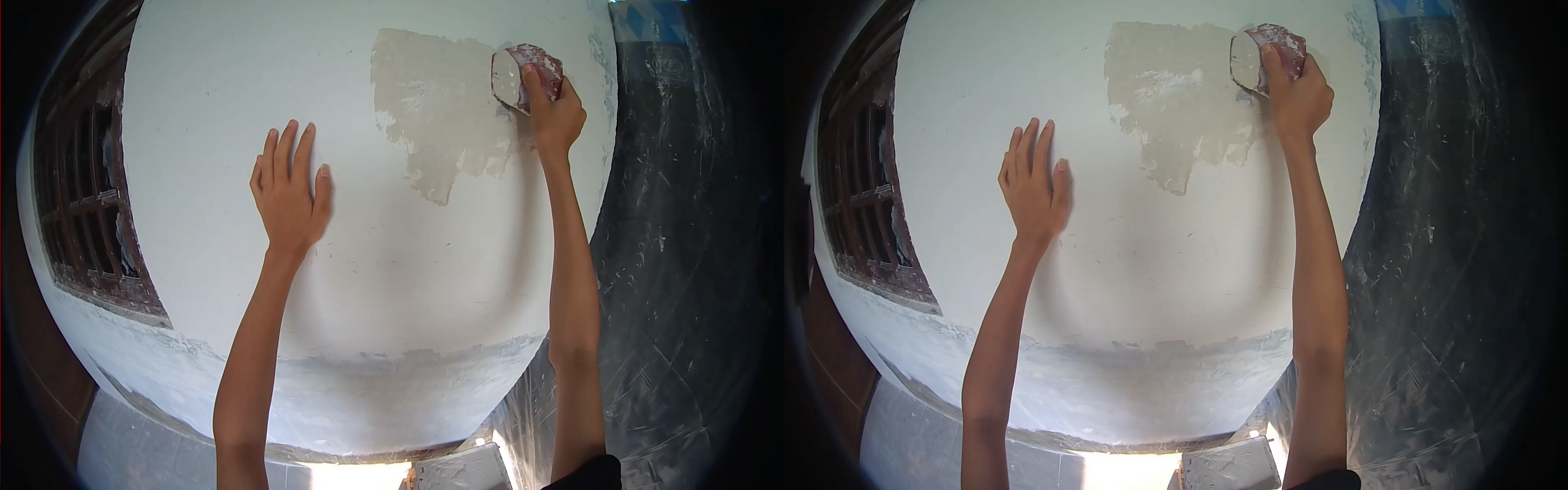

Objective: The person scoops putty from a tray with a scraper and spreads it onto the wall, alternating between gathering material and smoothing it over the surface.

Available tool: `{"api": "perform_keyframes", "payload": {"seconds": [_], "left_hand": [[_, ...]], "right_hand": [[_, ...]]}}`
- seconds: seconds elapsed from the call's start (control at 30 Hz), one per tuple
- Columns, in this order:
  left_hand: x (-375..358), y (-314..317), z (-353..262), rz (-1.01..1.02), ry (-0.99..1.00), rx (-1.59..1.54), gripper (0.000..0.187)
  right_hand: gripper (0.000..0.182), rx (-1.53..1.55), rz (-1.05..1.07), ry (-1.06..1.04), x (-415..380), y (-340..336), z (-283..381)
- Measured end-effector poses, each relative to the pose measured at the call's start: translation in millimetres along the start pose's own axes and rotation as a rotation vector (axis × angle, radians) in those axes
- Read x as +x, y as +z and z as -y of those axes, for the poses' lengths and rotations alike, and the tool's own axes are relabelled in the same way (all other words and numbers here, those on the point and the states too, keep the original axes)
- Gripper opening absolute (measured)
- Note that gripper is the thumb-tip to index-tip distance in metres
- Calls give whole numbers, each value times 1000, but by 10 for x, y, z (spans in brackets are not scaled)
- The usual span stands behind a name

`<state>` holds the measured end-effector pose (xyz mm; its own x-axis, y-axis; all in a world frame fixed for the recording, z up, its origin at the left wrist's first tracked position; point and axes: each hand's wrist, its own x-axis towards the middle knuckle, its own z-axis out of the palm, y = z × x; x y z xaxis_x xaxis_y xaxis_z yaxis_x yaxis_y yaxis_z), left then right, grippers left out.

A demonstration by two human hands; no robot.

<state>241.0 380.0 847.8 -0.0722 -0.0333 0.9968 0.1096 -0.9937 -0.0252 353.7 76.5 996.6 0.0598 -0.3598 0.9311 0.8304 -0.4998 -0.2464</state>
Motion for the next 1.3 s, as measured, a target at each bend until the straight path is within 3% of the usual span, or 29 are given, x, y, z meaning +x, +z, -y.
{"api": "perform_keyframes", "payload": {"seconds": [0.1, 0.17, 0.27, 0.33, 0.43, 0.5, 0.6, 0.77, 0.87, 0.93, 1.07, 1.17, 1.3], "left_hand": [[-27, -11, -17, 23, 7, 23, 51], [-14, -10, -15, 23, 4, 31, 51], [-24, 7, 6, 15, 11, 18, 52], [-12, 3, 2, 18, 11, 19, 52], [-31, 1, 8, 24, 9, 27, 52], [-24, 4, 11, 25, 6, 31, 51], [-18, -4, 5, 22, 14, 33, 51], [-19, -2, -5, -1, 15, -3, 51], [-18, -8, -20, 21, 0, 20, 51], [-22, 3, -12, 12, 7, 9, 51], [-23, -1, 4, 22, 2, 14, 51], [-26, 3, 13, 21, 3, 8, 51], [-23, -10, -3, 27, -3, 13, 51]], "right_hand": [[48, -107, -100, 74, -47, -105, 41], [43, 222, -166, 60, -214, -35, 164], [39, 408, 101, -3, -522, 59, 505], [42, 367, 262, -76, -657, 221, 595], [46, 162, 320, -217, -702, 362, 631], [52, 113, 352, -203, -617, 340, 569], [56, 70, 301, -116, -499, 205, 465], [55, 23, -33, 17, -86, -38, -88], [49, -35, -63, -11, -132, -100, 25], [43, 300, -58, -41, -362, -57, 346], [47, 401, 335, -130, -776, 209, 550], [51, 207, 361, -258, -835, 321, 588], [55, 132, 398, -145, -607, 269, 445]]}}
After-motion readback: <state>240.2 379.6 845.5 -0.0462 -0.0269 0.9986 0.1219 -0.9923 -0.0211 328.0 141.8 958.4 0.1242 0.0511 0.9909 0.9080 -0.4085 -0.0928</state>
